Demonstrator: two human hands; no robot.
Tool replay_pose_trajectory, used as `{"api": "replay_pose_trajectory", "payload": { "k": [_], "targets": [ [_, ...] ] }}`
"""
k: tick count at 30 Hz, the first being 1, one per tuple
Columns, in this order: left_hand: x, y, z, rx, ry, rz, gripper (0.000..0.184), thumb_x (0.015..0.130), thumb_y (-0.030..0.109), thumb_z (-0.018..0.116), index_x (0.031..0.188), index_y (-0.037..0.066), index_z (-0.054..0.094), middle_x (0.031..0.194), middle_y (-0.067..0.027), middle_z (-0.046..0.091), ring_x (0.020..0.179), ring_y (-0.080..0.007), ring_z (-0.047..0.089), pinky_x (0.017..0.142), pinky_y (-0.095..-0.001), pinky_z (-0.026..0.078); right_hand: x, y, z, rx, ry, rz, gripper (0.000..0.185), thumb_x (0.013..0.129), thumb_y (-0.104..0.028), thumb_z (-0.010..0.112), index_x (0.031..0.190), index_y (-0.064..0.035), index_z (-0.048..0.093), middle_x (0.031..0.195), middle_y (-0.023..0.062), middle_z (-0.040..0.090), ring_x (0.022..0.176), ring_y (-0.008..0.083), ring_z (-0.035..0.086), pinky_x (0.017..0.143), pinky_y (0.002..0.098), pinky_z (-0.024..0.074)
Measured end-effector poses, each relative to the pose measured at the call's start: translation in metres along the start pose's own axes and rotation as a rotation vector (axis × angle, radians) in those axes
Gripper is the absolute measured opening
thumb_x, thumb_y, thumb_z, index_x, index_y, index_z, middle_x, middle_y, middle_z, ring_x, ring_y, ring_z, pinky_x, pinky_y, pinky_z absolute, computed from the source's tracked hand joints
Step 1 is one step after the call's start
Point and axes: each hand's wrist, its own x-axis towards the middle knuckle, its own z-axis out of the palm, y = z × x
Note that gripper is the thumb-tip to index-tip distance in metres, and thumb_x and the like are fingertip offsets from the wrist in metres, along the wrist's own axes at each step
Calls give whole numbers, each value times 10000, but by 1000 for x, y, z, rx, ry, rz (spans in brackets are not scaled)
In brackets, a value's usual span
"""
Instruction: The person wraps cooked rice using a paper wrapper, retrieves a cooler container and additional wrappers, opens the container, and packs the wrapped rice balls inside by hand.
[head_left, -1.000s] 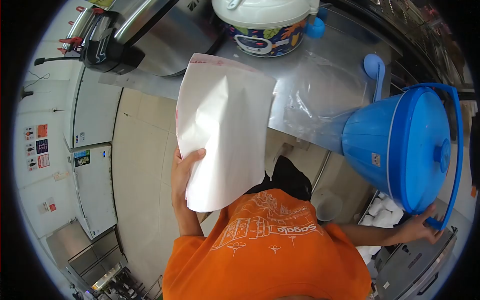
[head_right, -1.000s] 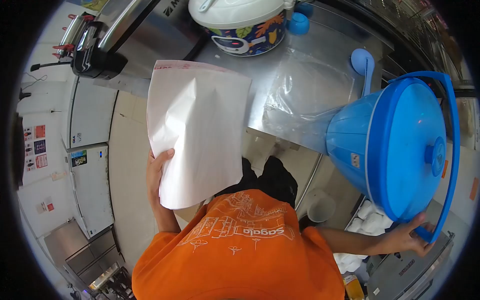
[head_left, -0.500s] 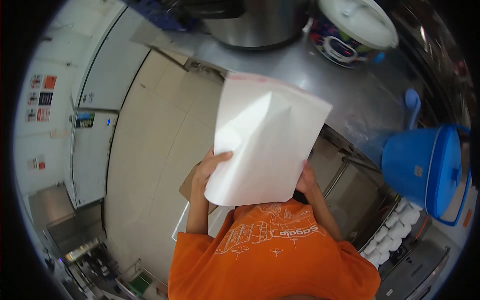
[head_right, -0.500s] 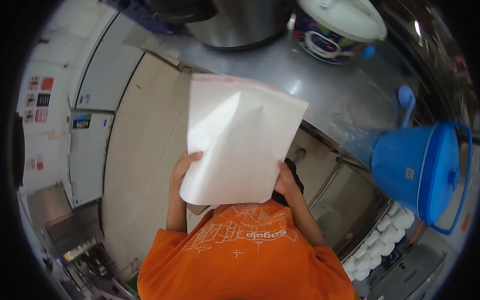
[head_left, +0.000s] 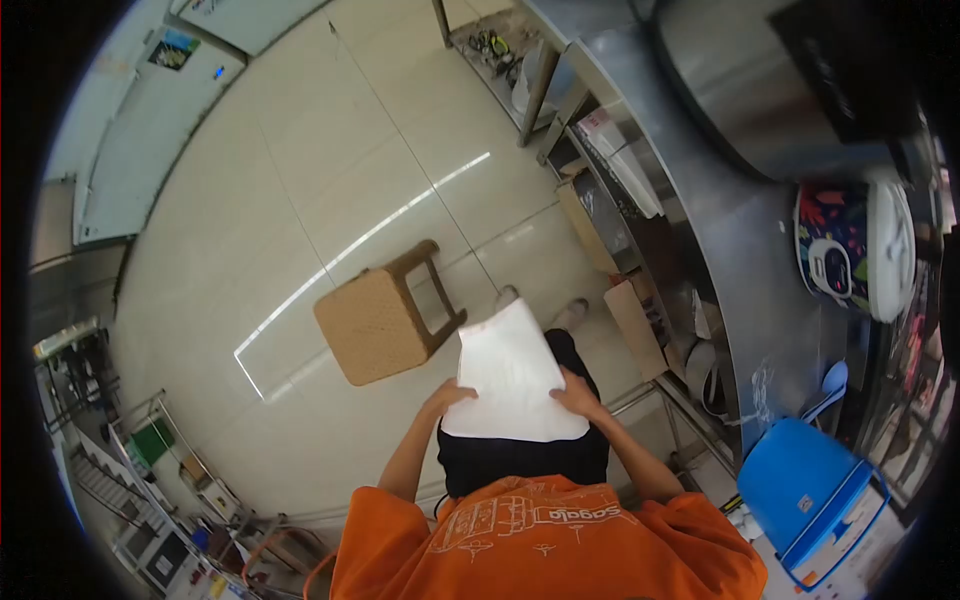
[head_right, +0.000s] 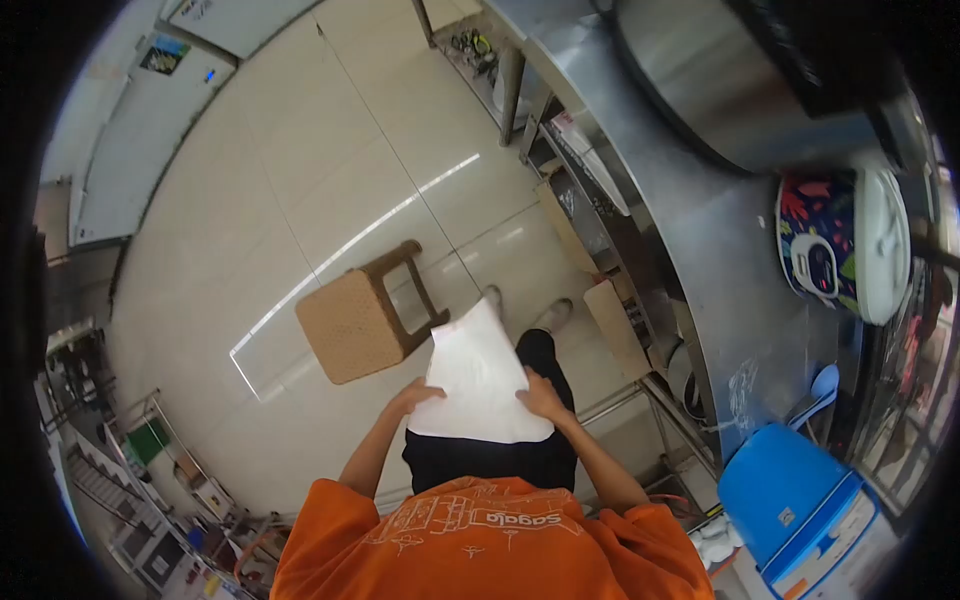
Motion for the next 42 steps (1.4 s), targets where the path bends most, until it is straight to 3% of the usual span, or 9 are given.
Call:
{"api": "replay_pose_trajectory", "payload": {
  "k": [5, 13, 18, 21, 22, 25, 28, 31, 42],
  "targets": [
    [53, -47, 37, 430, 146, 203, 546, 669, 127, 634, 1154, -57, 467, 977, -242, 596, 931, -323, 590, 824, -344, 459, 31, 42, 28, -443, -206, 309, 485, 696, -81, 519, 1168, -8, 437, 1010, 265, 561, 953, 438, 530, 865, 469, 416],
    [67, 43, 111, -258, 578, 597, 304, 805, 89, 515, 1079, -24, 448, 892, -252, 593, 867, -336, 618, 678, -361, 480, 56, -43, 33, -484, 250, 82, 515, 777, -147, 537, 1248, -48, 353, 837, 260, 608, 654, 413, 597, 574, 531, 460],
    [54, 114, 103, -581, 487, 484, 339, 839, 164, 543, 1119, 2, 444, 954, -221, 605, 883, -293, 618, 730, -351, 478, 57, -73, 14, -314, 410, -143, 757, 701, -119, 622, 1352, -52, 241, 1264, 272, 374, 1029, 409, 500, 809, 478, 440],
    [52, 139, 100, -251, 426, 685, 362, 842, 189, 561, 1136, 9, 451, 1000, -204, 603, 923, -263, 605, 770, -347, 471, 50, -83, -8, -406, 385, -155, 835, 659, -141, 674, 1363, -62, 231, 1288, 245, 320, 1171, 401, 334, 968, 463, 291],
    [53, 148, 98, -316, 364, 457, 378, 832, 166, 584, 1143, -8, 458, 1018, -181, 603, 931, -230, 596, 794, -330, 465, 50, -76, -17, -401, 320, -147, 802, 690, -171, 674, 1364, -71, 252, 1288, 218, 294, 1180, 383, 291, 1007, 456, 191],
    [100, 124, 96, -536, 200, 654, 367, 831, 140, 595, 1128, -34, 469, 1014, -145, 606, 914, -196, 591, 797, -311, 466, 60, -35, -57, -319, 286, -115, 694, 741, -201, 665, 1323, -52, 318, 1311, 215, 271, 1198, 371, 301, 982, 452, 276],
    [89, 150, 82, -731, -77, 525, 351, 842, 119, 583, 1133, -44, 472, 1022, -107, 596, 904, -148, 574, 795, -285, 463, 68, -28, -82, 763, 327, 138, 584, 791, -176, 635, 1283, -24, 360, 1288, 171, 357, 1176, 290, 379, 931, 387, 376],
    [95, 169, 71, -622, -195, 537, 395, 836, 122, 594, 1166, -42, 452, 1060, -104, 580, 938, -157, 561, 817, -299, 458, 70, -18, -94, 1016, -39, 228, 544, 807, -115, 613, 1274, -2, 356, 1225, 133, 459, 1104, 198, 469, 877, 307, 433],
    [93, 204, 60, -469, -135, 580, 481, 883, 279, 521, 1296, 96, 355, 1162, -81, 541, 1006, -146, 517, 864, -293, 391, 183, -1, -283, 994, 638, -261, 489, 798, -101, 602, 1240, -22, 409, 1150, 98, 518, 1024, 197, 530, 886, 329, 444]
  ]
}}
